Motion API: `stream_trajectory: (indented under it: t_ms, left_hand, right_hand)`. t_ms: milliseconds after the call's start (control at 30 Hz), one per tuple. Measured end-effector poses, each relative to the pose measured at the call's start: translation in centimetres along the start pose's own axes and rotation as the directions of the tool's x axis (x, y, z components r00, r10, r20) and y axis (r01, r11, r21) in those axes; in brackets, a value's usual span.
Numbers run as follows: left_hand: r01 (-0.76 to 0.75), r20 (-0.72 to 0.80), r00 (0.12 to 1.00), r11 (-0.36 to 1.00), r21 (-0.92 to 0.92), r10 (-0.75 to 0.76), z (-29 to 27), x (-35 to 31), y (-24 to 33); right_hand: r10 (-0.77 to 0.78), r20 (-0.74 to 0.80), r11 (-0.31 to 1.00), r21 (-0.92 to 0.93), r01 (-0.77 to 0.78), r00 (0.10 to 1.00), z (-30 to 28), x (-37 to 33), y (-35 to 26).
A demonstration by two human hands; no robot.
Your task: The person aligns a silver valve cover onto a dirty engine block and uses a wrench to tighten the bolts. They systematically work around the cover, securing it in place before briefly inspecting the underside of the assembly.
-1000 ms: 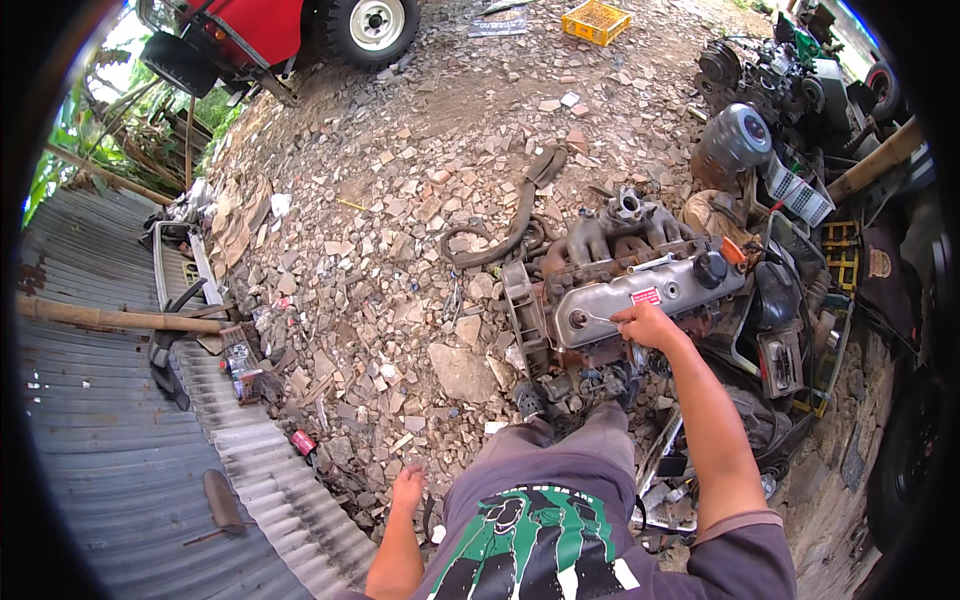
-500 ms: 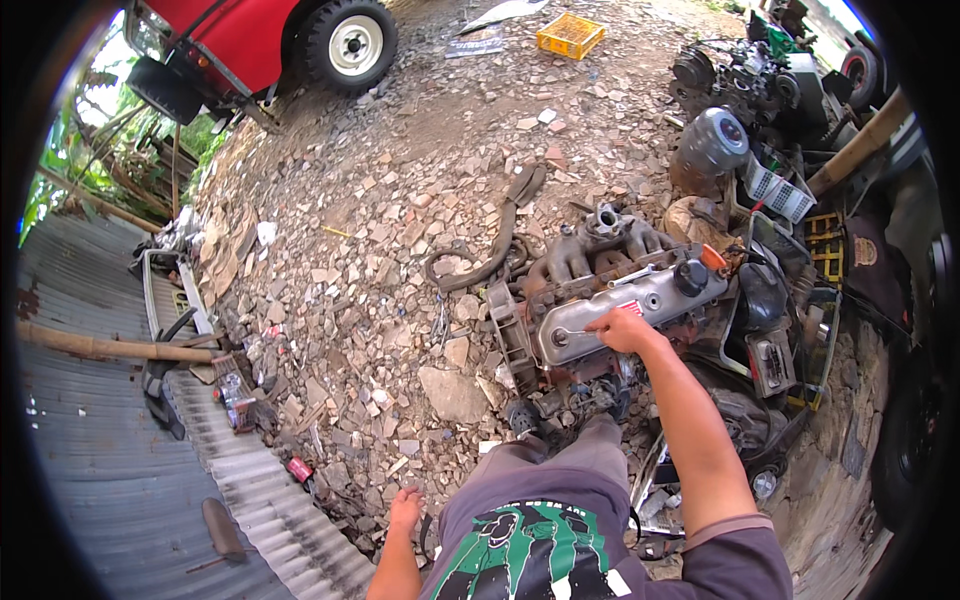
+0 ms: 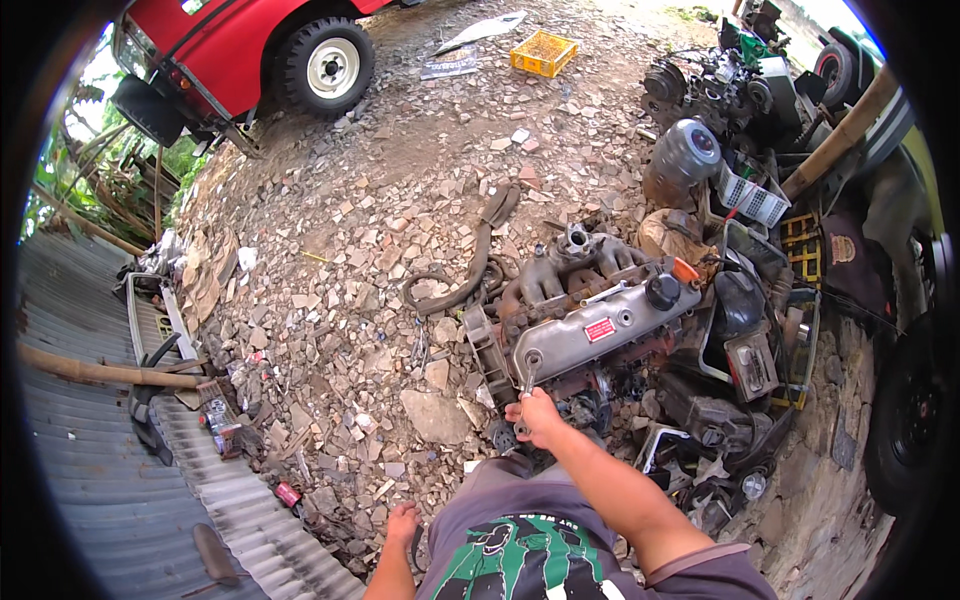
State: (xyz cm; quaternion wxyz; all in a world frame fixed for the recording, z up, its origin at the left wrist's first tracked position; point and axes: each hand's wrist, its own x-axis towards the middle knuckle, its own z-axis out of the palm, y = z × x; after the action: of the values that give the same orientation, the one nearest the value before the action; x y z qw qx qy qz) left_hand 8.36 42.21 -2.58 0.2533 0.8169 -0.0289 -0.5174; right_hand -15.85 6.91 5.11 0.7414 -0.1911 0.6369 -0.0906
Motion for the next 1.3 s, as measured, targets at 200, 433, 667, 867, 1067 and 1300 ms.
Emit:
stream_trajectory:
  t_ms: [200, 433, 667, 867, 1067, 1300]
  left_hand:
    - [-0.028, -0.075, 0.997, 0.995, -0.094, 0.021, -0.6, 0.5, 0.1]
    - [-0.022, -0.079, 0.997, 0.996, -0.088, 0.016, -0.5, -1.2, 1.2]
    - [-0.041, -0.043, 0.998, 0.995, -0.090, 0.037, -0.8, 0.1, -2.5]
    - [0.047, -0.094, 0.994, 0.993, -0.112, -0.058, -0.5, -2.4, -1.5]
    - [0.073, -0.142, 0.985, 0.982, -0.172, -0.098, -1.7, -3.8, -4.6]
    - [0.116, -0.162, 0.975, 0.968, -0.221, -0.154, -1.5, -5.1, -4.4]
  right_hand:
    - [-0.106, 0.302, 0.902, -0.373, 0.219, 0.947, -8.1, -1.6, 1.0]
    - [-0.574, 0.126, 0.538, -0.686, 0.489, 0.809, -13.4, -1.3, -4.0]
    - [-0.675, 0.251, 0.123, -0.889, 0.441, 0.694, -11.9, -1.5, -10.2]
    - [-0.574, 0.405, 0.023, -0.861, 0.509, 0.712, -12.8, 1.3, -12.2]
    - [-0.430, 0.466, 0.083, -0.833, 0.548, 0.773, -11.4, 2.6, -14.7]
    - [-0.312, 0.545, -0.035, -0.825, 0.564, 0.778, -10.0, 3.7, -17.2]
